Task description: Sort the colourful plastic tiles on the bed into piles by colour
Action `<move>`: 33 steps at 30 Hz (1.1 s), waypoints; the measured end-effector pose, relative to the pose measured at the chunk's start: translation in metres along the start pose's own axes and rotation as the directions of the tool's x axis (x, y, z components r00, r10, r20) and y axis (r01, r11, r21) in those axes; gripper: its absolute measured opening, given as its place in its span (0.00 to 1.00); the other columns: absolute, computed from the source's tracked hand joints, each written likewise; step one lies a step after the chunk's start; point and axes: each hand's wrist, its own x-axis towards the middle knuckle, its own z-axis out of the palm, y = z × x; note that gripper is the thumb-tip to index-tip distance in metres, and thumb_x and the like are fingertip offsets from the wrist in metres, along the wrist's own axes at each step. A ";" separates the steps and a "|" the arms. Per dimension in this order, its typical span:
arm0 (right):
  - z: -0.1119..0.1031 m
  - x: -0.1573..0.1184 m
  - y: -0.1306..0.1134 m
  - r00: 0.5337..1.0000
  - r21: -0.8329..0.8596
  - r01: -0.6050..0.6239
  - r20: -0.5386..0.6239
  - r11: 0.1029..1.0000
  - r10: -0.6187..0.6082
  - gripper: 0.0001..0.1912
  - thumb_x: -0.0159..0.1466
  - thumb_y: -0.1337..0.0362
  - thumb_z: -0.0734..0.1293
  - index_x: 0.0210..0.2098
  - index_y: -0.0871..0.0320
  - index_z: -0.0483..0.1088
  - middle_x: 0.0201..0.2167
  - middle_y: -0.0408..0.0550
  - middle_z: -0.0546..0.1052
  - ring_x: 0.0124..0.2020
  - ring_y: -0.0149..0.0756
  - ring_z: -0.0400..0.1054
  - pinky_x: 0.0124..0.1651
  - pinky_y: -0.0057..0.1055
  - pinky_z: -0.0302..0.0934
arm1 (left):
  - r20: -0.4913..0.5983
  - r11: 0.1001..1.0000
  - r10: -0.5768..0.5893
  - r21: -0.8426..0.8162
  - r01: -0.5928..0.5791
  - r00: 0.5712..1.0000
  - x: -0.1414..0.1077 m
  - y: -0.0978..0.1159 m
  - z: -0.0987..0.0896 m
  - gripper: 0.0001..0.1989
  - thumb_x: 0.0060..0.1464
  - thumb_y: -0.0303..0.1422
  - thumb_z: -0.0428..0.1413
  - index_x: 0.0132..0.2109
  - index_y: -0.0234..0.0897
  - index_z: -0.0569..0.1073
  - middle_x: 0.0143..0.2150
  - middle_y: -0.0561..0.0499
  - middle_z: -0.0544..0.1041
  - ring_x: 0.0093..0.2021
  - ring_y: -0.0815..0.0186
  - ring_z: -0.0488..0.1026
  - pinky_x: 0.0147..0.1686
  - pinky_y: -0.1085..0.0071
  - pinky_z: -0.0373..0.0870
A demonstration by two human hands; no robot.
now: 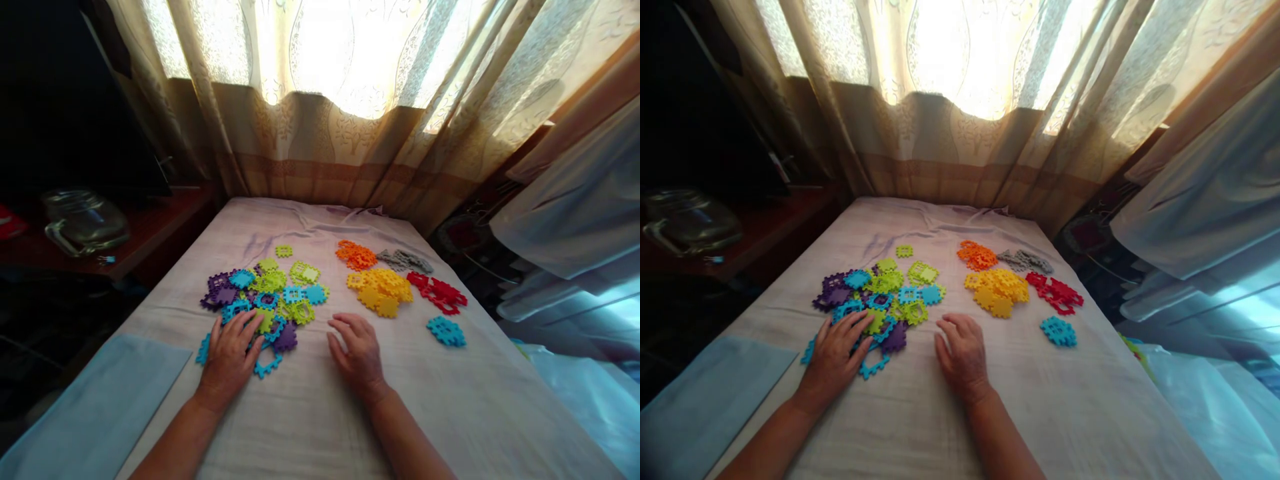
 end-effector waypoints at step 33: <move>-0.083 -0.038 0.113 0.728 -0.354 -0.684 -0.262 0.638 0.634 0.27 0.66 0.47 0.53 0.24 0.57 0.72 0.20 0.48 0.74 0.21 0.33 0.61 0.27 0.28 0.48 | 0.010 0.999 0.020 0.033 -0.021 1.000 0.000 -0.009 0.007 0.19 0.62 0.41 0.47 0.55 0.41 0.73 0.56 0.44 0.75 0.55 0.55 0.71 0.63 0.50 0.51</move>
